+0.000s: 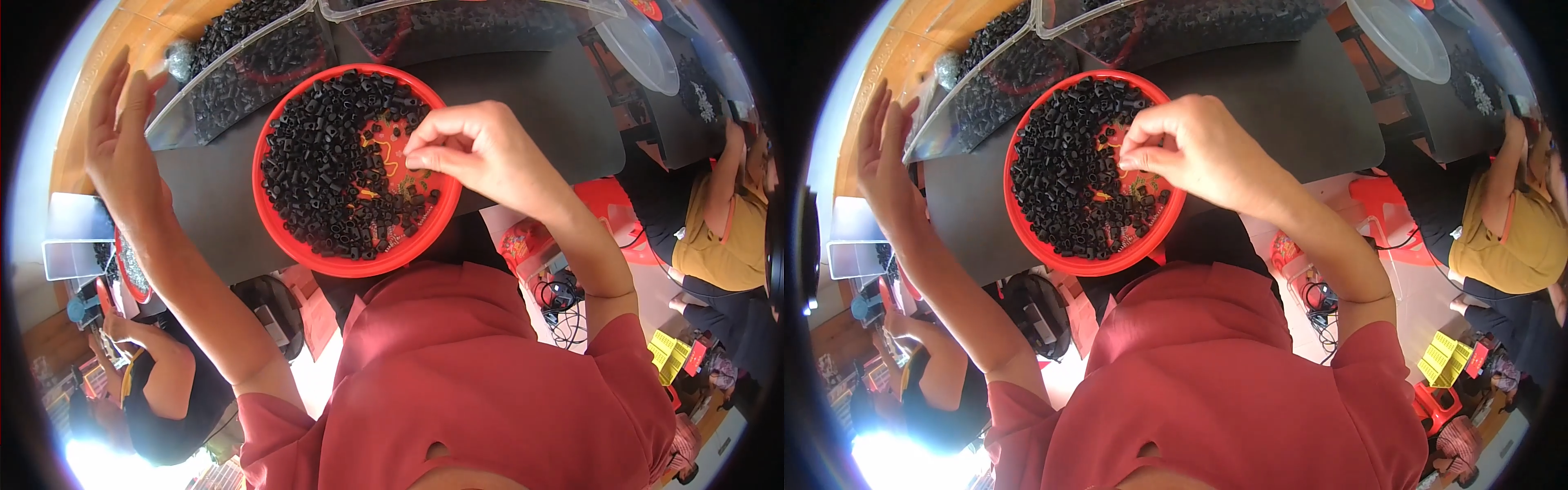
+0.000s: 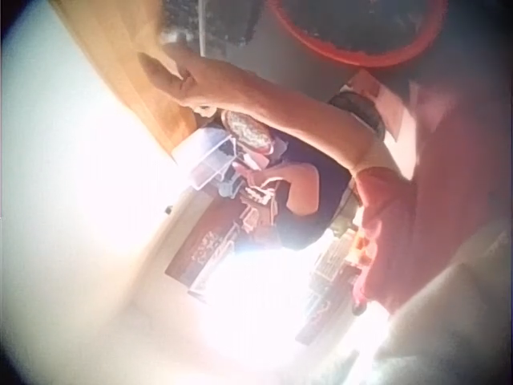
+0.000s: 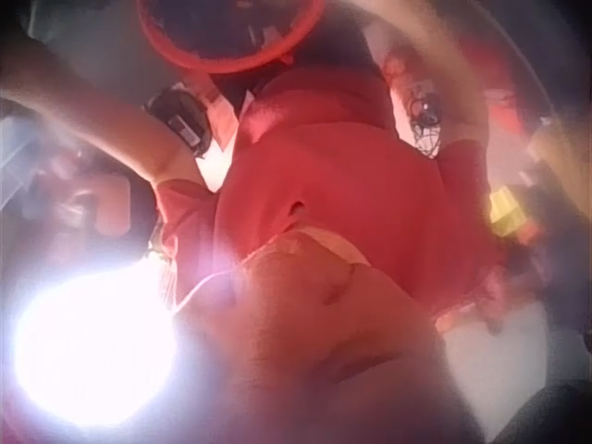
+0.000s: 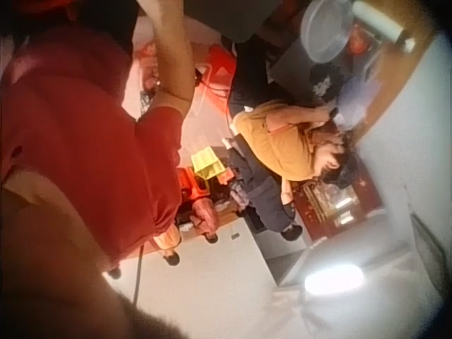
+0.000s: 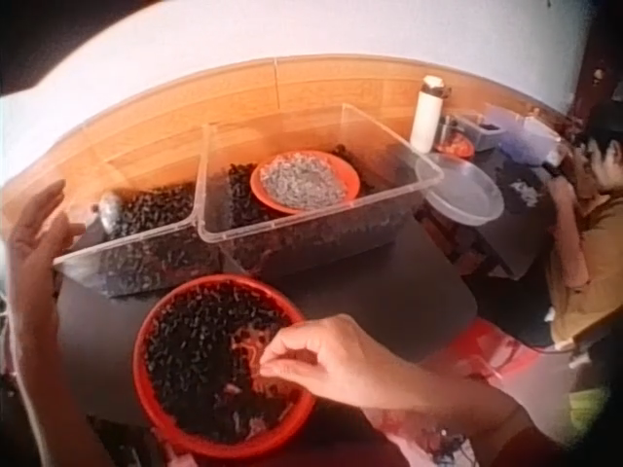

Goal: The person assembles small components by picking black plastic pieces and metal springs from a tray and inserting the springs into the plastic pieces by hand.

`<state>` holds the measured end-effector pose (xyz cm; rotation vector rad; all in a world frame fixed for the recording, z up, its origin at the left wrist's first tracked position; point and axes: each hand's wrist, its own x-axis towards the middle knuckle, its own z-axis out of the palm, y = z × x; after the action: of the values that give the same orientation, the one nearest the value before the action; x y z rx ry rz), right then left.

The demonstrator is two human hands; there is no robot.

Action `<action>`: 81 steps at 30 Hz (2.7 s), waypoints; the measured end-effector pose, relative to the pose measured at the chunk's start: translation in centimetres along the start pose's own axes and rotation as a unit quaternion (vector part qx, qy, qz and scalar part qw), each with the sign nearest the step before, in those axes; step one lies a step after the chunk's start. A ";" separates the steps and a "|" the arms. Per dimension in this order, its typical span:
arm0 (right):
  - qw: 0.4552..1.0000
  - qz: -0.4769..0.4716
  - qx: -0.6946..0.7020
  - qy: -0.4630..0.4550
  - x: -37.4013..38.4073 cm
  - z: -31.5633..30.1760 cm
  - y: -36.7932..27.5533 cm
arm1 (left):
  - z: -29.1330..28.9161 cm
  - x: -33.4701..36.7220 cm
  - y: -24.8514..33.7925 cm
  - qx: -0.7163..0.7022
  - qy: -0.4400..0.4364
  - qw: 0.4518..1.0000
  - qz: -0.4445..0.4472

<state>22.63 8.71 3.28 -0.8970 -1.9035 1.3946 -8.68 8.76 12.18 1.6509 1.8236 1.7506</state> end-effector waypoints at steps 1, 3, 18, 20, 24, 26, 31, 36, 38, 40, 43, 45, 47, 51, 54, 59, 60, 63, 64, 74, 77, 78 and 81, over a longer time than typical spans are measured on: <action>0.995 -0.054 -0.079 0.003 -0.1 0.3 0.3 | 0.2 0.0 -0.1 0.024 -0.009 0.999 -0.026; 0.982 -0.079 -0.173 -0.015 -0.4 0.7 0.8 | 0.9 -2.0 0.0 0.025 -0.052 0.998 -0.036; 0.884 -0.224 -0.396 -0.103 -0.3 2.7 0.8 | 4.6 -16.3 1.4 0.029 -0.252 0.961 -0.112; 0.875 -0.229 -0.414 -0.102 -0.3 2.9 1.1 | 4.4 -16.5 1.2 0.031 -0.247 0.962 -0.116; 0.903 -0.177 -0.384 -0.072 0.0 2.7 1.1 | 4.3 -16.8 1.4 -0.003 -0.240 0.950 -0.201; 0.942 -0.137 -0.303 -0.048 0.2 2.5 0.8 | 4.5 -16.9 1.8 -0.046 -0.225 0.935 -0.271; 0.996 -0.010 -0.054 -0.068 0.0 1.6 -0.7 | 5.3 -17.7 2.8 -0.140 -0.206 0.936 -0.250; 0.995 -0.027 -0.020 -0.093 0.8 1.0 -0.8 | 4.9 -18.6 3.2 -0.147 -0.163 0.946 -0.238; 0.987 -0.086 -0.109 -0.087 1.1 0.1 -0.5 | 4.5 -18.9 3.2 -0.159 -0.137 0.945 -0.251; 0.964 -0.129 -0.217 -0.087 1.1 -0.4 -0.3 | 4.0 -19.4 3.2 -0.196 -0.113 0.934 -0.276; 0.921 -0.161 -0.334 -0.118 1.0 -0.6 0.0 | 3.7 -20.2 3.2 -0.255 -0.075 0.912 -0.313; 0.903 -0.167 -0.372 -0.137 1.1 -0.4 0.1 | 3.7 -20.7 3.2 -0.281 -0.059 0.905 -0.314; 0.883 -0.185 -0.402 -0.155 1.4 -0.4 0.4 | 3.7 -21.2 3.1 -0.301 -0.045 0.898 -0.318; 0.838 -0.253 -0.445 -0.187 1.9 0.0 0.7 | 3.3 -21.6 3.2 -0.315 -0.026 0.889 -0.331; 0.840 -0.263 -0.442 -0.169 1.8 0.2 0.6 | 3.2 -21.4 3.0 -0.325 -0.033 0.882 -0.338; 0.860 -0.242 -0.425 -0.145 1.1 0.0 0.4 | 2.7 -20.5 2.0 -0.359 -0.086 0.862 -0.347; 0.865 -0.238 -0.418 -0.145 0.9 0.1 0.4 | 2.5 -20.3 1.7 -0.373 -0.093 0.855 -0.349; 0.863 -0.242 -0.422 -0.132 1.0 0.5 0.7 | 2.0 -20.1 1.3 -0.397 -0.106 0.834 -0.367; 0.868 -0.236 -0.417 -0.129 1.1 0.6 0.9 | 1.9 -20.1 1.2 -0.405 -0.107 0.827 -0.375; 0.877 -0.236 -0.406 -0.101 1.1 1.4 1.5 | 1.7 -20.2 0.7 -0.452 -0.104 0.802 -0.376; 0.879 -0.242 -0.401 -0.092 0.9 1.2 1.5 | 1.9 -20.2 0.8 -0.447 -0.103 0.805 -0.378; 0.878 -0.240 -0.401 -0.099 0.8 1.0 1.5 | 1.9 -20.2 0.8 -0.444 -0.110 0.805 -0.378; 0.878 -0.205 -0.411 -0.136 0.9 0.8 1.6 | 1.8 -20.0 0.8 -0.439 -0.125 0.805 -0.379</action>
<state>21.73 9.30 1.64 -0.5881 -2.7703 0.4373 1.03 -4.90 1.04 0.5987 1.0047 1.4922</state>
